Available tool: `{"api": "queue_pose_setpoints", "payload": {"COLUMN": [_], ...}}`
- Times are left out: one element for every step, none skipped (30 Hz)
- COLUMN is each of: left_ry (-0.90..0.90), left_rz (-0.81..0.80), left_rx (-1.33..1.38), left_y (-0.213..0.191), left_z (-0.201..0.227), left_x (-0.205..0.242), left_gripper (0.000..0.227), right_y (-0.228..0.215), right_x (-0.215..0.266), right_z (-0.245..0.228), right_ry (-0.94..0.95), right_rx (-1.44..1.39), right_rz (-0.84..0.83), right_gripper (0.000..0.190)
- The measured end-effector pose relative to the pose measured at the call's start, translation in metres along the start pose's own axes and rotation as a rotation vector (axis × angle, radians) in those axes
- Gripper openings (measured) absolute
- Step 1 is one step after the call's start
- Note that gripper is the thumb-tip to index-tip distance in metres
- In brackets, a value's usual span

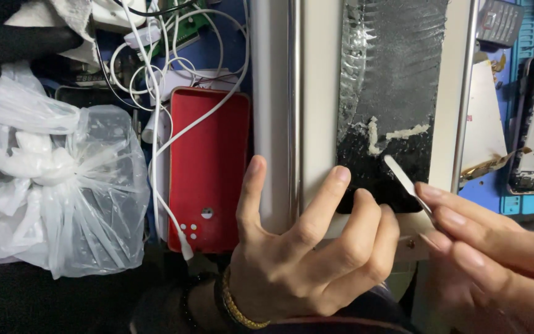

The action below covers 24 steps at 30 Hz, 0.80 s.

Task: The person uses a thin metal blade to scrape old adhesive residue off the back glass of a disassembled smartphone on a blue workbench. They then place the phone into a white pressing fixture, secure it, and continue scraping adhesive from the back panel with the blade.

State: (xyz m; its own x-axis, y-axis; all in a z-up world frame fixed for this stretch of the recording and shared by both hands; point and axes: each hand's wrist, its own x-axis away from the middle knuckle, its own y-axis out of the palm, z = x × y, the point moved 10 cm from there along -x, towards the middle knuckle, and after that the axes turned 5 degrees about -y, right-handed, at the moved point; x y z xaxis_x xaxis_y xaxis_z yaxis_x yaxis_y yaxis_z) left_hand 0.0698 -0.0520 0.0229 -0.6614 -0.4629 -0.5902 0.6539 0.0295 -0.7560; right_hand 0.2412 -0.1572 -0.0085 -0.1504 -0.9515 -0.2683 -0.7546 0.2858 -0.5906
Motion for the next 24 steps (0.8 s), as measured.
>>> {"api": "queue_pose_setpoints", "payload": {"left_ry": [-0.002, 0.006, 0.014, 0.013, 0.023, 0.032, 0.03, 0.025, 0.022, 0.022, 0.028, 0.034, 0.033, 0.04, 0.046, 0.044, 0.041, 0.037, 0.04, 0.046, 0.049, 0.05, 0.054, 0.059], "left_rz": [0.003, 0.011, 0.016, 0.017, 0.032, 0.047, 0.048, 0.044, 0.041, 0.043, 0.037, 0.032, 0.033, 0.033, 0.032, 0.031, 0.026, 0.021, 0.022, 0.015, 0.008, 0.008, 0.008, 0.008], "left_rx": [-0.002, 0.0, 0.004, 0.004, 0.005, 0.005, 0.004, 0.008, 0.012, 0.01, 0.013, 0.017, 0.018, 0.018, 0.014, 0.011, 0.021, 0.031, 0.032, 0.035, 0.037, 0.038, 0.03, 0.022], "left_y": [0.0, 0.0, -0.001, 0.001, 0.002, 0.002, 0.002, 0.002, 0.002, 0.001, 0.001, 0.001, 0.002, 0.003, 0.003, 0.003, 0.002, 0.003, 0.001, 0.001, 0.001, 0.001, 0.001, 0.001], "left_z": [-0.001, -0.001, -0.001, -0.001, 0.0, 0.001, 0.001, 0.0, 0.001, 0.0, 0.0, -0.001, 0.0, 0.001, 0.002, 0.001, 0.001, 0.001, 0.0, 0.0, 0.0, 0.0, 0.001, 0.001], "left_x": [0.001, 0.002, 0.003, 0.006, 0.008, 0.01, 0.01, 0.01, 0.011, 0.01, 0.009, 0.008, 0.008, 0.008, 0.009, 0.008, 0.008, 0.008, 0.007, 0.006, 0.005, 0.006, 0.006, 0.007], "left_gripper": [0.009, 0.01, 0.012, 0.012, 0.012, 0.013, 0.013, 0.013, 0.012, 0.012, 0.012, 0.011, 0.011, 0.011, 0.011, 0.011, 0.011, 0.012, 0.012, 0.012, 0.012, 0.012, 0.012, 0.013], "right_y": [-0.007, -0.005, -0.003, 0.012, 0.013, 0.016, 0.019, 0.021, 0.022, 0.026, 0.026, 0.026, 0.018, 0.016, 0.014, 0.015, 0.014, 0.014, 0.017, 0.019, 0.021, 0.023, 0.025, 0.026], "right_x": [-0.001, 0.003, 0.014, 0.005, -0.017, -0.031, -0.035, -0.039, -0.042, -0.048, -0.054, -0.06, -0.05, -0.041, -0.033, -0.033, -0.033, -0.032, -0.037, -0.042, -0.047, -0.049, -0.052, -0.055], "right_z": [-0.002, 0.02, 0.039, 0.031, -0.001, -0.037, -0.042, -0.046, -0.05, -0.053, -0.062, -0.07, -0.061, -0.048, -0.035, -0.036, -0.035, -0.034, -0.04, -0.045, -0.051, -0.057, -0.063, -0.07], "right_ry": [-0.004, 0.241, 0.488, 0.487, 0.201, -0.084, -0.086, -0.079, -0.073, -0.075, -0.125, -0.174, -0.174, -0.147, -0.122, -0.124, -0.114, -0.103, -0.103, -0.099, -0.095, -0.095, -0.095, -0.096], "right_rx": [0.0, -0.048, -0.096, -0.095, 0.015, 0.125, 0.124, 0.174, 0.224, 0.224, 0.205, 0.186, 0.188, 0.185, 0.179, 0.176, 0.165, 0.153, 0.155, 0.164, 0.172, 0.173, 0.172, 0.172], "right_rz": [-0.002, -0.078, -0.151, -0.152, -0.045, 0.063, 0.062, 0.069, 0.078, 0.078, 0.109, 0.141, 0.14, 0.09, 0.04, 0.039, 0.043, 0.047, 0.05, 0.072, 0.092, 0.093, 0.105, 0.118], "right_gripper": [0.02, 0.027, 0.036, 0.036, 0.028, 0.026, 0.026, 0.027, 0.027, 0.027, 0.029, 0.031, 0.031, 0.031, 0.031, 0.031, 0.03, 0.03, 0.03, 0.031, 0.031, 0.031, 0.033, 0.035]}}
